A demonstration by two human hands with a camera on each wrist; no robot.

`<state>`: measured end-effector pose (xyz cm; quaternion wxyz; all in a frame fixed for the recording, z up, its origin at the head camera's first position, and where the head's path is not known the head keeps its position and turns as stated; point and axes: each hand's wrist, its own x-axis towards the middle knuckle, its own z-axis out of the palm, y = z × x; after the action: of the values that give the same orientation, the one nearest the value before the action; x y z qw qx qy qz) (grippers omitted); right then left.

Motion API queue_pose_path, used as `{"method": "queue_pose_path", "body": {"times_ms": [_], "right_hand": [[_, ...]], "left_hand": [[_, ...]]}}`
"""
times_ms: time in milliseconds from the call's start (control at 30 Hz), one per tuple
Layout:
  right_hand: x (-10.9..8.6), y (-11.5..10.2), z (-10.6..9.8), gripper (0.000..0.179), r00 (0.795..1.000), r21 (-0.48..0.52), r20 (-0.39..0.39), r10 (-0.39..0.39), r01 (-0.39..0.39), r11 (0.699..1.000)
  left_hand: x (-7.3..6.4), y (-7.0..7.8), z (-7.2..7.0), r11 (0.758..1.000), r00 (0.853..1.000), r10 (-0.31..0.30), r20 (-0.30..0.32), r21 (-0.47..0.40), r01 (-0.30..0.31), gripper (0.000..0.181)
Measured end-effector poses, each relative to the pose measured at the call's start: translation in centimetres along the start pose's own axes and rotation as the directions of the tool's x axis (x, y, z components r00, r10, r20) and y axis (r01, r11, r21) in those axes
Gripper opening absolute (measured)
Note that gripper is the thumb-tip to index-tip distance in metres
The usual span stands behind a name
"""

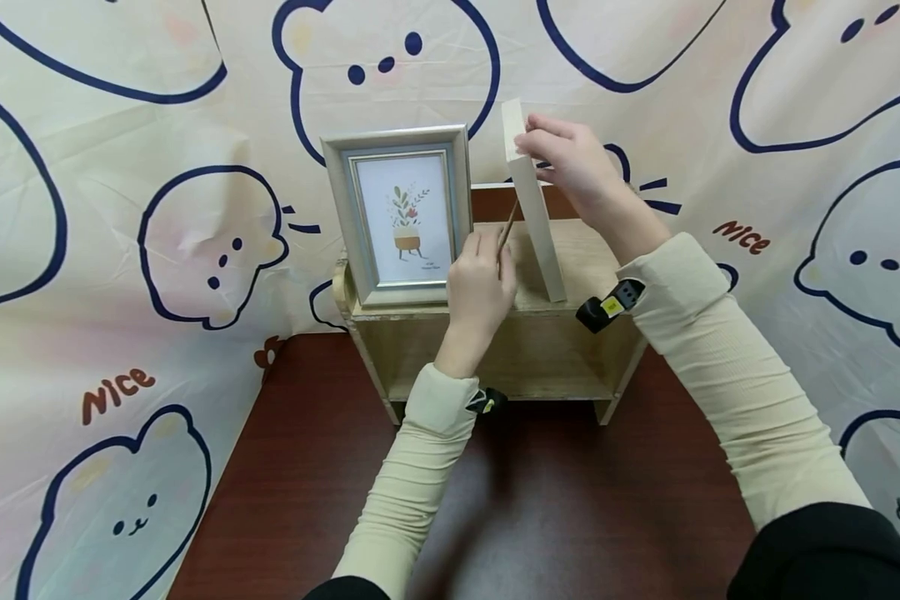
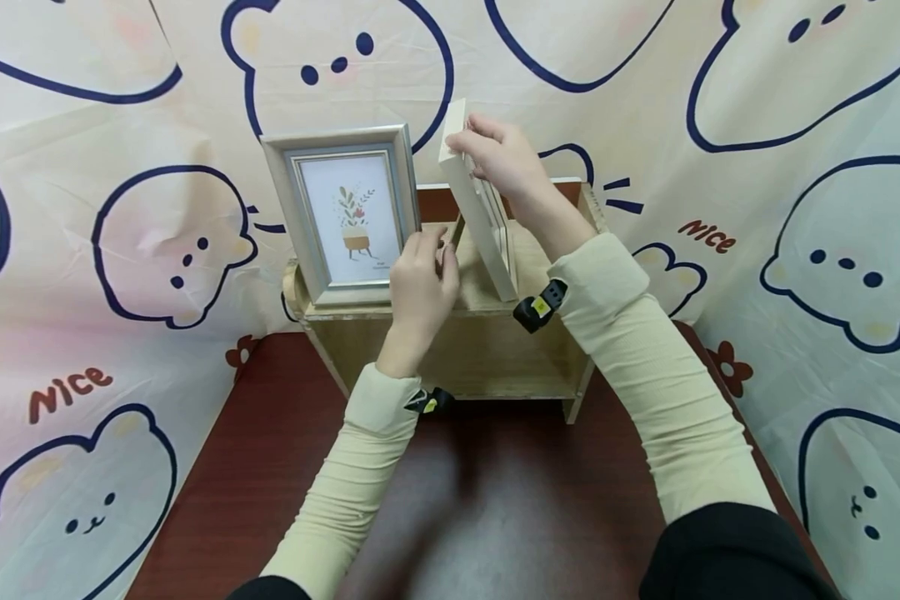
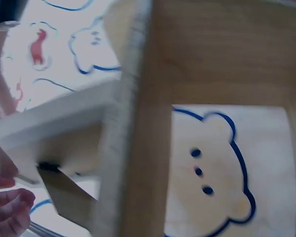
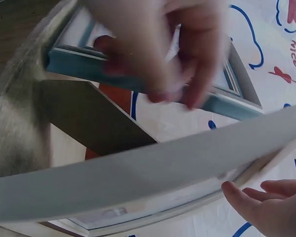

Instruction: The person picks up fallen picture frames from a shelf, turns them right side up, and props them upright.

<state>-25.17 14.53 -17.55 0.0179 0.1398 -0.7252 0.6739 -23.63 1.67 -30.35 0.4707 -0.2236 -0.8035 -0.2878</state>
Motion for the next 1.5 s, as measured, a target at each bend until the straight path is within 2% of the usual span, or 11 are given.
{"method": "queue_pose_path", "body": {"times_ms": [67, 133, 200, 267, 433, 633, 733, 900, 1100, 1267, 1500], "right_hand": [[0.1, -0.1, -0.3, 0.054, 1.000, 0.017, -0.028, 0.015, -0.014, 1.000], [0.6, -0.3, -0.7, 0.053, 0.998, 0.018, -0.064, 0.028, -0.027, 0.999], [1.3, -0.5, -1.1, 0.050, 0.994, -0.029, -0.102, 0.040, -0.043, 0.999], [2.3, -0.6, -1.5, 0.047, 0.990, -0.118, -0.131, 0.048, -0.064, 0.991], [4.8, -0.4, -2.5, 0.045, 0.978, -0.271, -0.170, 0.118, -0.162, 0.949], [6.4, 0.8, -3.3, 0.048, 0.976, -0.343, -0.050, 0.211, -0.215, 0.914], [6.5, 1.5, -3.4, 0.048, 0.974, -0.327, 0.002, 0.225, -0.212, 0.921], [6.5, 2.1, -3.5, 0.044, 0.978, -0.299, 0.032, 0.207, -0.188, 0.935], [6.4, 2.2, -3.6, 0.044, 0.982, -0.301, 0.027, 0.189, -0.172, 0.938], [6.3, 2.3, -3.8, 0.046, 0.983, -0.326, 0.006, 0.181, -0.169, 0.930], [6.0, 2.6, -4.1, 0.045, 0.987, -0.345, -0.012, 0.157, -0.152, 0.926]], "left_hand": [[0.4, 0.2, -0.2, 0.986, 0.999, -0.038, -0.026, -0.166, 0.033, 0.029], [0.9, 0.5, -0.4, 0.951, 0.996, -0.080, -0.030, -0.303, 0.068, 0.041], [1.2, 0.9, -0.6, 0.920, 0.993, -0.116, -0.012, -0.378, 0.103, 0.052], [1.5, 1.1, -0.7, 0.903, 0.989, -0.145, 0.010, -0.407, 0.136, 0.057], [2.0, 1.6, -0.6, 0.890, 0.979, -0.189, 0.076, -0.408, 0.204, 0.058], [2.1, 1.8, -0.1, 0.881, 0.968, -0.222, 0.118, -0.400, 0.251, 0.054], [2.1, 1.8, 0.0, 0.884, 0.965, -0.233, 0.121, -0.387, 0.262, 0.051], [2.2, 1.8, 0.1, 0.889, 0.962, -0.239, 0.135, -0.368, 0.273, 0.048], [2.3, 1.9, 0.1, 0.873, 0.954, -0.247, 0.168, -0.388, 0.295, 0.048], [2.4, 1.9, 0.2, 0.874, 0.954, -0.242, 0.175, -0.387, 0.293, 0.047], [2.5, 1.7, 0.3, 0.877, 0.946, -0.244, 0.213, -0.368, 0.309, 0.046]]}}
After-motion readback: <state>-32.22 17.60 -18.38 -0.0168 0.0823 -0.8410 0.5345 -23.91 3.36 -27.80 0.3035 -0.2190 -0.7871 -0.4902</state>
